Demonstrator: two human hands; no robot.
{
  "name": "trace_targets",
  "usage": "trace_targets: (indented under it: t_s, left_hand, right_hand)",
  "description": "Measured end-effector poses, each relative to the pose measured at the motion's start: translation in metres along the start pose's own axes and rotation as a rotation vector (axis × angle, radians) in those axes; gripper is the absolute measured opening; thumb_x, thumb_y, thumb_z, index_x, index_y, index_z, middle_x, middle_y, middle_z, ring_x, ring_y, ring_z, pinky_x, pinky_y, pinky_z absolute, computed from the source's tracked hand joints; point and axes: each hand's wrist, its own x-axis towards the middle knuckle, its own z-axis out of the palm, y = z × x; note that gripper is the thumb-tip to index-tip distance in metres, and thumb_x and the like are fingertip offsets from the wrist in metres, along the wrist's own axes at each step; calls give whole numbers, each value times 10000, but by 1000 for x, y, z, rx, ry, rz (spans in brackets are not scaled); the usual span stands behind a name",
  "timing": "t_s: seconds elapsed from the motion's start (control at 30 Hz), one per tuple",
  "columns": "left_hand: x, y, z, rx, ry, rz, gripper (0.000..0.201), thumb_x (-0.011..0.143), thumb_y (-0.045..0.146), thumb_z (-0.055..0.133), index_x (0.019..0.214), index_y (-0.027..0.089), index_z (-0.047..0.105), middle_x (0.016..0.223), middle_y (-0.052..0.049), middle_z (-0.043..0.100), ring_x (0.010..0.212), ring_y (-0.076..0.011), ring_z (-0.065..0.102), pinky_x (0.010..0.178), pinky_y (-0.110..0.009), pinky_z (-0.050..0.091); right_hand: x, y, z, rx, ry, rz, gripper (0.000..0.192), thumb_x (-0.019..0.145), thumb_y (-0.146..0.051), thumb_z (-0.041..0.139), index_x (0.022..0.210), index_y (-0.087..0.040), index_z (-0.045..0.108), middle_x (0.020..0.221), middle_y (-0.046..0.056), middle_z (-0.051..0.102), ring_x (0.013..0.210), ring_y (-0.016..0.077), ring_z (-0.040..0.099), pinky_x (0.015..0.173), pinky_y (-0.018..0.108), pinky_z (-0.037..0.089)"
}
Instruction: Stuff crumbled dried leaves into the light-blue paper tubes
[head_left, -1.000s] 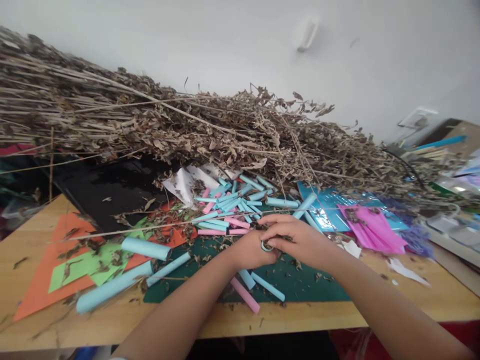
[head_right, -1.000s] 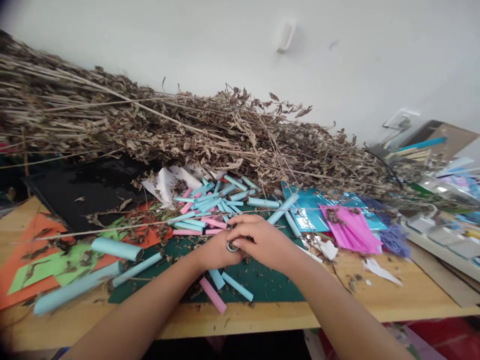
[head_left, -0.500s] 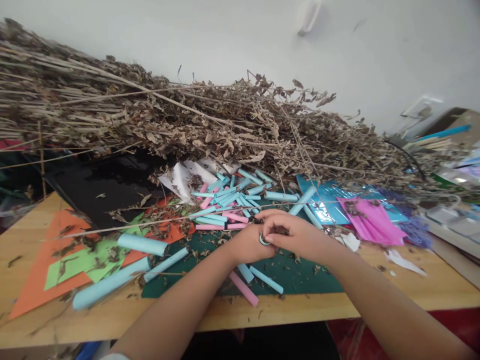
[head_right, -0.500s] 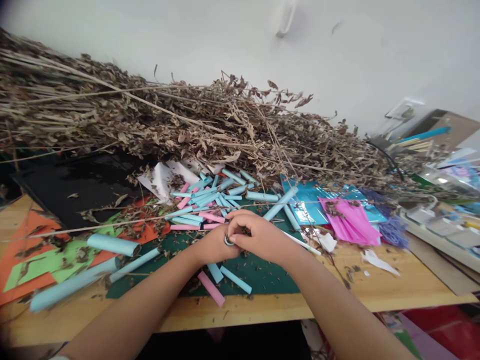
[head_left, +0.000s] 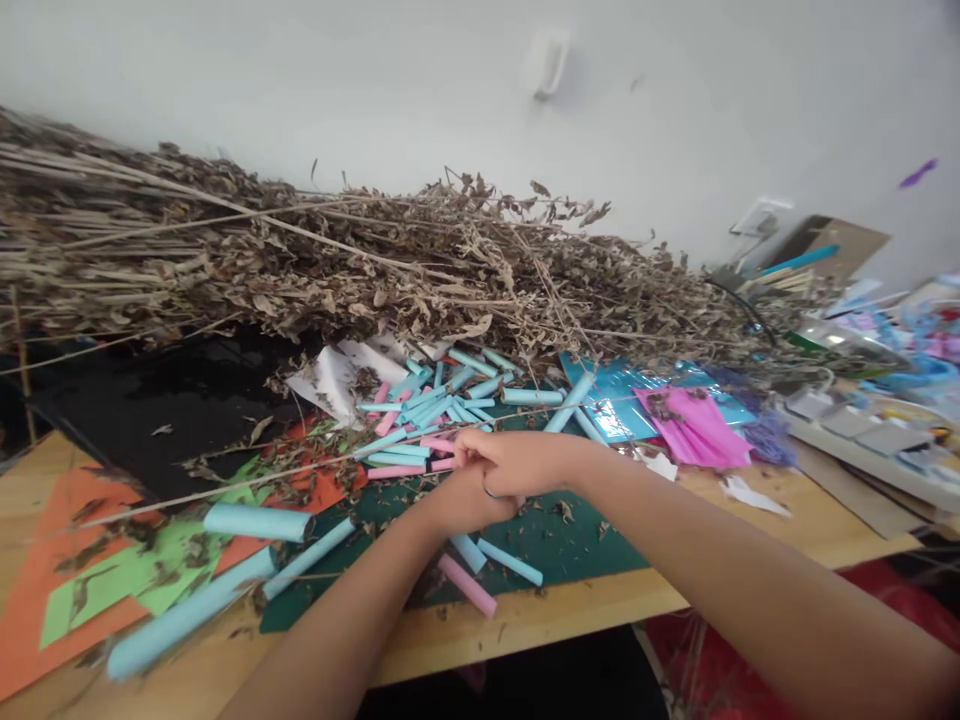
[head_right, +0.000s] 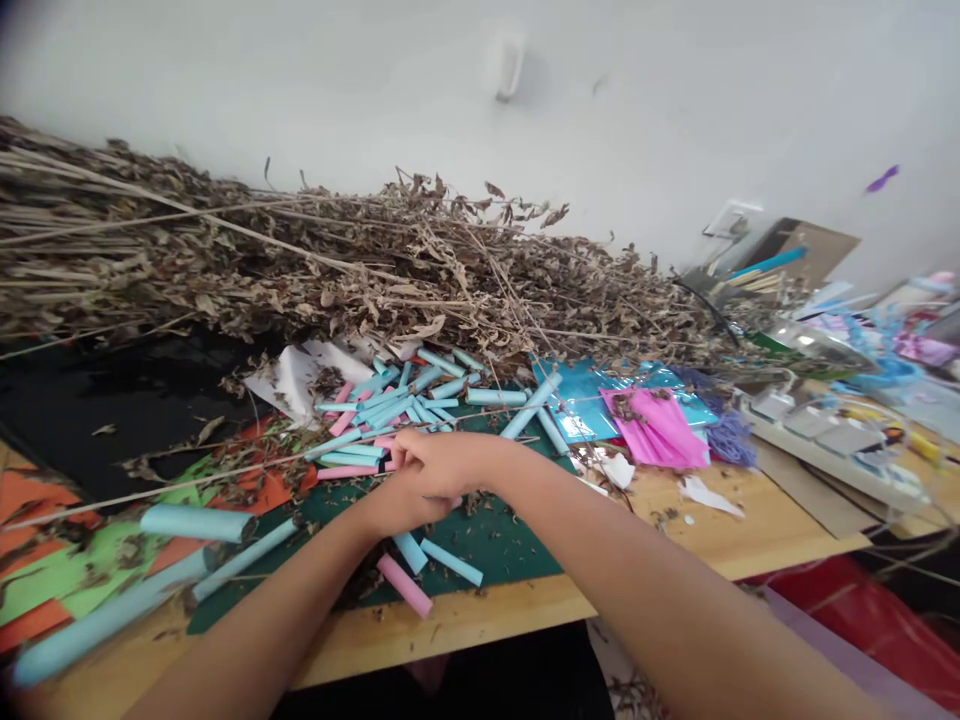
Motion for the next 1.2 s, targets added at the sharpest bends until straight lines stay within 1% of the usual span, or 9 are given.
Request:
trace_targets:
  t_s: [0.07,0.13,0.2,0.33,0.63,0.73,0.93,1.03,1.2]
  left_hand:
    - [0,0,1,-63,5,3,140,579,88,439,677,124,532,703,-11,557,645,-120,500,592,-212,412]
    - [0,-1,2,-125,6,-16,22,589,119,456,574,133,465,576,25,484,524,-79,429,493,-188,365]
    - [0,-3,3,-167,0,-40,105,587,146,475,521,144,394,504,51,400,464,-55,354,437,-176,311]
    - [0,-5,4,-213,0,-58,122,587,145,467,517,147,367,492,58,371,457,-48,326,426,-174,286]
    - [1,-4,3,-231,-2,-11,140,582,109,459,519,154,342,485,68,330,450,-48,300,411,-174,264]
    - [1,-4,3,-209,3,5,144,583,115,467,520,152,344,503,63,349,474,-52,318,434,-178,277]
    - [0,-3,3,-192,0,-57,157,585,136,461,501,154,329,480,66,327,459,-51,298,422,-181,261]
    - [-1,-4,4,-208,3,-36,157,577,134,461,501,155,325,483,68,312,461,-49,282,423,-178,258]
    - [-1,-4,3,-182,-12,-46,130,579,135,450,503,150,346,491,59,350,475,-56,315,438,-181,276]
  right_hand:
    - [-6,11,3,222,29,-139,364,606,-63,420,936,-213,387,936,24,503,792,142,499,600,241,396]
    - [-13,25,5,459,75,-262,297,665,-87,422,938,-199,387,1028,41,483,930,137,467,740,271,379]
    - [-18,37,8,592,120,-294,215,711,-138,433,920,-181,406,1043,53,470,977,133,445,822,301,340]
    - [-18,47,12,578,124,-207,236,702,-153,476,933,-154,430,955,45,469,908,133,462,823,326,333]
    - [-2,51,9,632,-13,-196,336,701,-162,485,1025,-157,392,1065,72,448,968,137,442,845,318,315]
    - [1,54,6,612,-25,-208,340,698,-170,498,1022,-169,393,1076,69,445,985,138,435,845,312,321]
    - [5,53,1,445,-23,-201,316,699,-176,500,1003,-186,417,1048,49,454,973,134,438,833,301,337]
    - [5,46,-2,344,-35,-195,321,696,-183,495,1006,-192,412,1022,43,471,949,137,455,802,287,360]
    - [-1,25,-8,58,28,-105,387,647,-196,525,1018,-211,414,1068,44,472,930,161,473,755,270,375]
